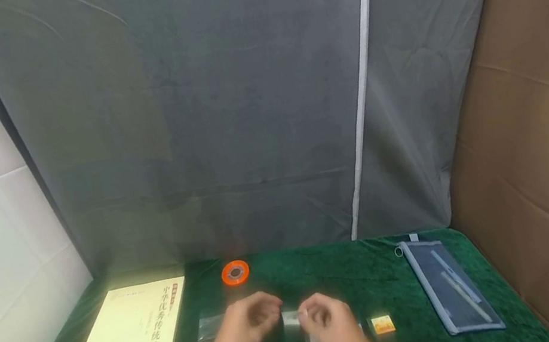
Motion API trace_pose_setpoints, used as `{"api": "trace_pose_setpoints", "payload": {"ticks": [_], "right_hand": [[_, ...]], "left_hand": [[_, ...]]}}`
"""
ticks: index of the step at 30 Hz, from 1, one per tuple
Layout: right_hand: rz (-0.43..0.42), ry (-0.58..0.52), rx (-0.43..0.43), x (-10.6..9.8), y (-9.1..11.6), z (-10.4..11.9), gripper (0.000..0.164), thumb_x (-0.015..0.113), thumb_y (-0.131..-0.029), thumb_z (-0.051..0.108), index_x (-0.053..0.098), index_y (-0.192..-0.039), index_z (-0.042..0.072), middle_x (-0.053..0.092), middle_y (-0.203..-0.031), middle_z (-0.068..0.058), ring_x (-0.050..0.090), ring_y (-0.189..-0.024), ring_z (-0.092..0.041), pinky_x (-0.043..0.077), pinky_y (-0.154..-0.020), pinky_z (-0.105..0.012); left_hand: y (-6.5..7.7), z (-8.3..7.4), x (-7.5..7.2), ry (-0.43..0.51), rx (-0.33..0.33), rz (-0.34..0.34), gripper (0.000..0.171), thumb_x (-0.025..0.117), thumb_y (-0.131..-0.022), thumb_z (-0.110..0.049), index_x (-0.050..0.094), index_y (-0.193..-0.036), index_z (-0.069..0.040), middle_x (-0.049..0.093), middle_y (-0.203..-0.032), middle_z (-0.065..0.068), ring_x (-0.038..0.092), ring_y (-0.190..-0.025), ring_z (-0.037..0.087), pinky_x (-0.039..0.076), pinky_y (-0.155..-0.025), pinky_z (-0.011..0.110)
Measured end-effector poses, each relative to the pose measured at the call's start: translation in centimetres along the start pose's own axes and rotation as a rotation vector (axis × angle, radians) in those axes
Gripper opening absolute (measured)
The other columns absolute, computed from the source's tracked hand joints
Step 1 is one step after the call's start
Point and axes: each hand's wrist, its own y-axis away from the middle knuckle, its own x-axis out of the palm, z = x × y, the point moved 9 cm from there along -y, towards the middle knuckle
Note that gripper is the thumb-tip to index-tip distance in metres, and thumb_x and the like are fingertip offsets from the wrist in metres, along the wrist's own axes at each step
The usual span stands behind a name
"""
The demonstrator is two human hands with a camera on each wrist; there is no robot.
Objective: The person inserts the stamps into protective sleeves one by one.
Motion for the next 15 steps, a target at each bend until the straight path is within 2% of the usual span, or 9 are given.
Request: {"api": "trace_pose_setpoints", "payload": {"ticks": [4,8,12,15], "right_hand": [[-0.054,-0.087,0.013,-0.5,0.1,-0.2,0.011,0.077,-0.103,0.025,0.073,-0.107,0.015,0.074,-0.092,-0.009,0.068,-0.076,-0.013,0.056,-0.071,-0.024],[-0.087,-0.146,0.0,-0.8,0.2,-0.1,0.008,0.076,-0.103,0.02,0.074,-0.106,0.013,0.075,-0.091,-0.019,0.072,-0.079,-0.015,0.058,-0.077,-0.025],[-0.103,-0.157,-0.016,-1.0,0.1,-0.2,0.007,0.076,-0.103,0.019,0.074,-0.105,0.013,0.075,-0.09,-0.021,0.072,-0.079,-0.014,0.059,-0.079,-0.025],[-0.122,-0.167,-0.007,-1.2,0.1,-0.3,0.006,0.076,-0.102,0.019,0.074,-0.103,0.013,0.075,-0.088,-0.021,0.074,-0.079,-0.019,0.059,-0.079,-0.026]], "left_hand": [[0.7,0.2,0.2,0.153,-0.093,-0.02,0.015,0.078,-0.102,-0.026,0.08,-0.115,-0.018,0.081,-0.103,0.002,0.074,-0.087,0.013,0.06,-0.073,0.023],[1.2,0.5,0.4,0.286,-0.163,-0.055,0.021,0.077,-0.103,-0.026,0.078,-0.119,-0.012,0.081,-0.109,0.009,0.076,-0.096,0.022,0.061,-0.08,0.021],[1.5,1.1,0.5,0.393,-0.186,-0.095,0.028,0.077,-0.103,-0.021,0.073,-0.121,0.0,0.08,-0.112,0.018,0.079,-0.099,0.031,0.065,-0.084,0.027],[1.4,1.1,0.7,0.466,-0.176,-0.101,0.032,0.076,-0.103,-0.02,0.069,-0.121,0.005,0.08,-0.111,0.024,0.081,-0.097,0.036,0.067,-0.082,0.031]]}}
